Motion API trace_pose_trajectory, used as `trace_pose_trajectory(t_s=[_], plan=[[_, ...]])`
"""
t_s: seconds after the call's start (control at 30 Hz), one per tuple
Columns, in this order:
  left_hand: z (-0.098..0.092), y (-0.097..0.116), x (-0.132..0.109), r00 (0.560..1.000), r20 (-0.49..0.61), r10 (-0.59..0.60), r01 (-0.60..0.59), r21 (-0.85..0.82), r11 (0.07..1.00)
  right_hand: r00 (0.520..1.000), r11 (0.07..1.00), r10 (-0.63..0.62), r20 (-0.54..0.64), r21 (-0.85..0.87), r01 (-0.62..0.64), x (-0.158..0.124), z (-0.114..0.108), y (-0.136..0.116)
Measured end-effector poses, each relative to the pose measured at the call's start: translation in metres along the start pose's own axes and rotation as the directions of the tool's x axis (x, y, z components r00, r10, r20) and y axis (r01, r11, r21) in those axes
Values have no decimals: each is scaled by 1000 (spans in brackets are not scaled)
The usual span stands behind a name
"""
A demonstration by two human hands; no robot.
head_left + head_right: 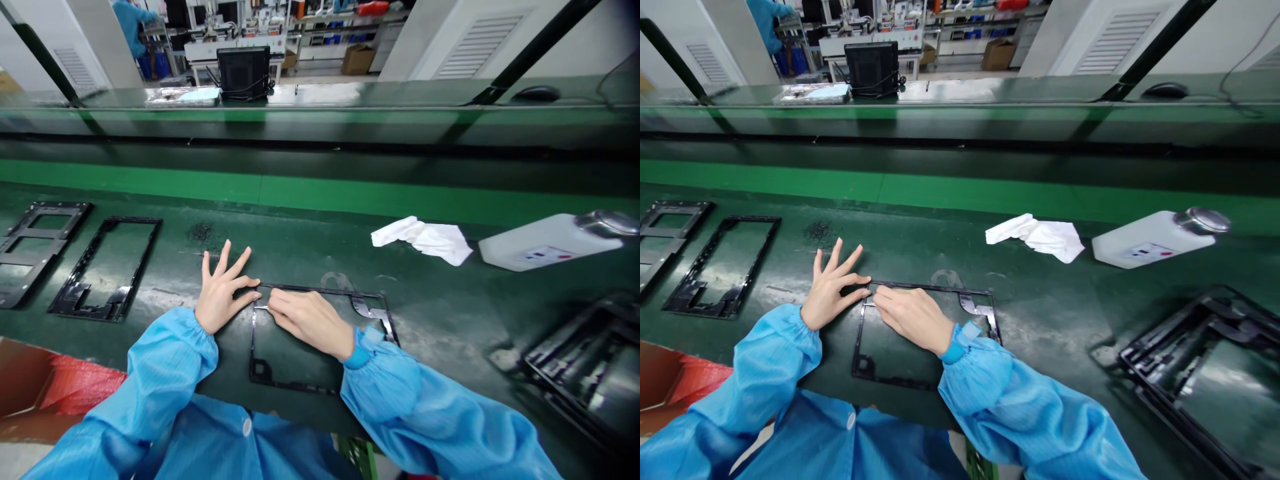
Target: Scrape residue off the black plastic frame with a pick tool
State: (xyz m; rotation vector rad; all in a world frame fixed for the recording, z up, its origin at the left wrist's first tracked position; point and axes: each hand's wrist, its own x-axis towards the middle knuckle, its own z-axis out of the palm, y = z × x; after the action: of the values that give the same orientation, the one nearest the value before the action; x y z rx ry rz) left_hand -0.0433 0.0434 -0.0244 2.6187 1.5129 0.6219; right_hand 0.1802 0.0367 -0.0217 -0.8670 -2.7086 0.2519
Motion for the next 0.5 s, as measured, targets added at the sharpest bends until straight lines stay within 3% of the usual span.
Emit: trace_pose_trajectory(t_s=[0.5], plan=[[-1, 0, 0, 1000, 11, 3, -2, -20, 1000, 999, 999, 54, -1, 6, -54, 1, -1, 1]])
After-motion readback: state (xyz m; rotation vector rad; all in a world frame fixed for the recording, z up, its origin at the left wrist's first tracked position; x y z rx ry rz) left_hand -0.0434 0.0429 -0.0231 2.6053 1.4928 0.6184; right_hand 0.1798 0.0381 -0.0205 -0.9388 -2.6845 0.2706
